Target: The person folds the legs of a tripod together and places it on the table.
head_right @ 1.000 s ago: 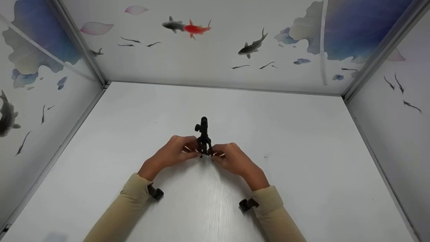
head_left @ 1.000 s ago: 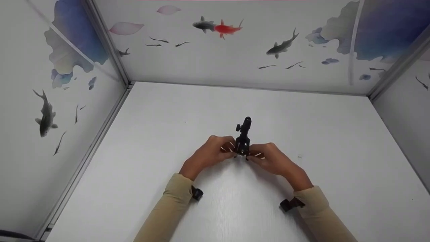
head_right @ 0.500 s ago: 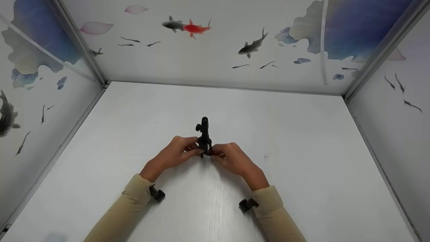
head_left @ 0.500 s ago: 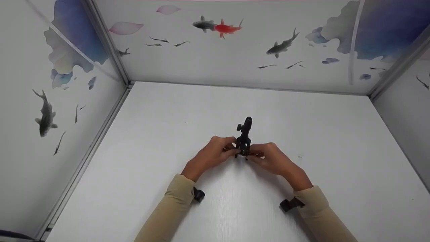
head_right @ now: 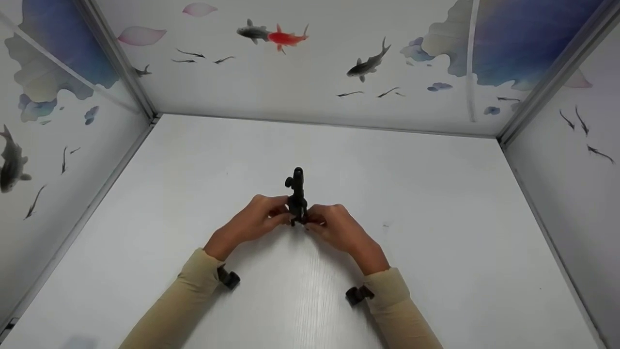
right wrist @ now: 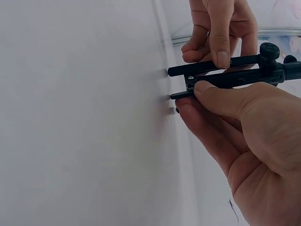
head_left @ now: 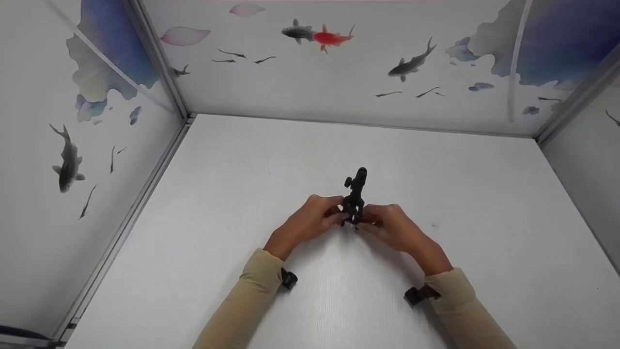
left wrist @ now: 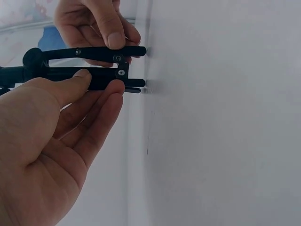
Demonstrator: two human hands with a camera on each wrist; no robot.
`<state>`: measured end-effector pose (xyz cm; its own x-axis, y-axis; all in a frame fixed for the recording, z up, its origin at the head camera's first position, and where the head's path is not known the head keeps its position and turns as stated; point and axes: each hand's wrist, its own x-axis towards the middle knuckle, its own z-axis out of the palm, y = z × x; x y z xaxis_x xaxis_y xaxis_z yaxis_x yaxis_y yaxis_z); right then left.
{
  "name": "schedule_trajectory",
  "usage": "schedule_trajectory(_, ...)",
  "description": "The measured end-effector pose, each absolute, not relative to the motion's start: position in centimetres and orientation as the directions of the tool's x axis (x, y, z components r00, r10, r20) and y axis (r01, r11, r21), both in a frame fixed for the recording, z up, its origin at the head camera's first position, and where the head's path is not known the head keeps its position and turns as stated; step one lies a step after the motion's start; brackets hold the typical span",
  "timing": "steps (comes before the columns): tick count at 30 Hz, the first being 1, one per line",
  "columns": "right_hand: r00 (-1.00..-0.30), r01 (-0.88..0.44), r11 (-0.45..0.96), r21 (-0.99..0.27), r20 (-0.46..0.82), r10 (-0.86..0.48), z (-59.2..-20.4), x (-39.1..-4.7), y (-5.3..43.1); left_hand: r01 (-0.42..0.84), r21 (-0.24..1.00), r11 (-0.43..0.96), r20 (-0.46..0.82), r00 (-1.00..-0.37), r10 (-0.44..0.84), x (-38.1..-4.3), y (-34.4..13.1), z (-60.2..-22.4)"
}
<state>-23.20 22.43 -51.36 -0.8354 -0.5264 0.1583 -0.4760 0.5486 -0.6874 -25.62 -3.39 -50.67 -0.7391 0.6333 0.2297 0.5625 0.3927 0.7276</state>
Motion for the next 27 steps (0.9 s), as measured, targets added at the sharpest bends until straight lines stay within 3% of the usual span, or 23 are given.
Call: schedule_trajectory(27, -0.828, -0.500, 0.535, -0.681, 0.197, -0.525, -51.51, -23.14, 22.35, 0.577, 0.691, 0.435, 0.238, -0.750, 0.618, -25.62, -2.95, -51.00)
